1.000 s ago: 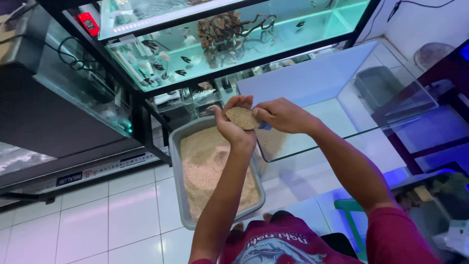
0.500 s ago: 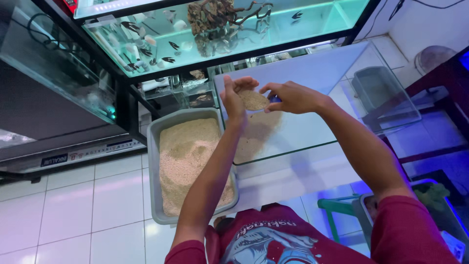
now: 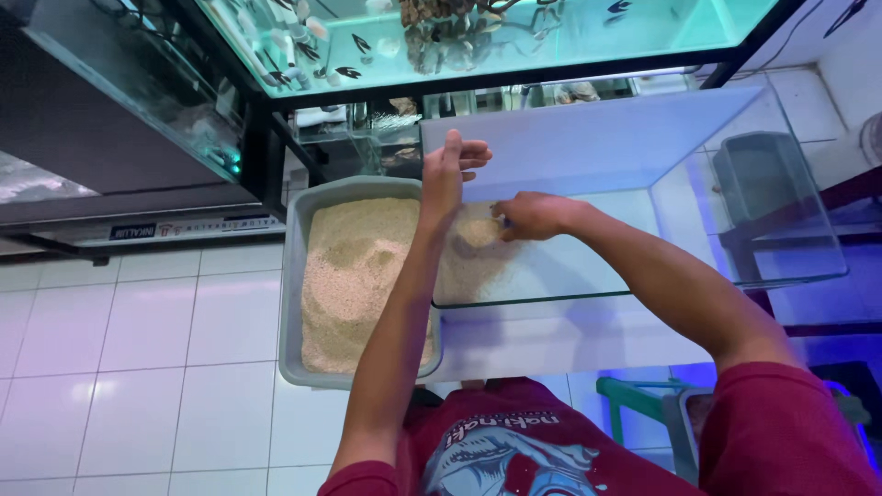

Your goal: The person uses a plastic cup to scoop sand from a gray bin and pour it into a small glass aquarium tank, repeating the action multiple times.

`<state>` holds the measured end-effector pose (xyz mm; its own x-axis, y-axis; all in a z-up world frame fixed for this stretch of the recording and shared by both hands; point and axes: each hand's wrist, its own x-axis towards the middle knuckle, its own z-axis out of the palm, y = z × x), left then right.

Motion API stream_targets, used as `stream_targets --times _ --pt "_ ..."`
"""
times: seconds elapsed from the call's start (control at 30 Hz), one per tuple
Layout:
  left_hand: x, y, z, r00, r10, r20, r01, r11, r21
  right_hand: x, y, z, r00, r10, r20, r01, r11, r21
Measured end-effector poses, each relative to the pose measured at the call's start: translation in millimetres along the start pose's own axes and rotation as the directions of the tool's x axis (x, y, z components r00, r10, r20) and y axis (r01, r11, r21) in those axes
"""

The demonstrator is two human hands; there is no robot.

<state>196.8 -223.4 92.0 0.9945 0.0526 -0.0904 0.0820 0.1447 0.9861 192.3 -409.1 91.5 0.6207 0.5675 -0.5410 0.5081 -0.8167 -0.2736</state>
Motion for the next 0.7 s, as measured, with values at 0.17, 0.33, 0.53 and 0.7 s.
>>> stream_targets --times 0.17,0.33,0.53,0.7 --pt "-10 10 2 1.0 0.016 0.0 -0.016 1.0 0.012 3 -16 16 0.997 -0.016 0.078 0.016 1.0 0.0" --pt "-17 15 5 0.998 0.058 -0.024 -0.059 0.998 -0.017 -4 -22 -5 0.987 0.027 -0.161 -0.005 0.99 0.14" --pt "-17 13 7 0.997 0.081 -0.002 -0.081 0.996 -0.042 8 0 7 0.965 0.001 -0.263 0.026 0.995 0.097" --pt "-22 15 8 0.997 0.075 0.004 -0.075 0.995 -0.059 5 1 7 0.963 0.019 -0.267 0.008 0.995 0.1"
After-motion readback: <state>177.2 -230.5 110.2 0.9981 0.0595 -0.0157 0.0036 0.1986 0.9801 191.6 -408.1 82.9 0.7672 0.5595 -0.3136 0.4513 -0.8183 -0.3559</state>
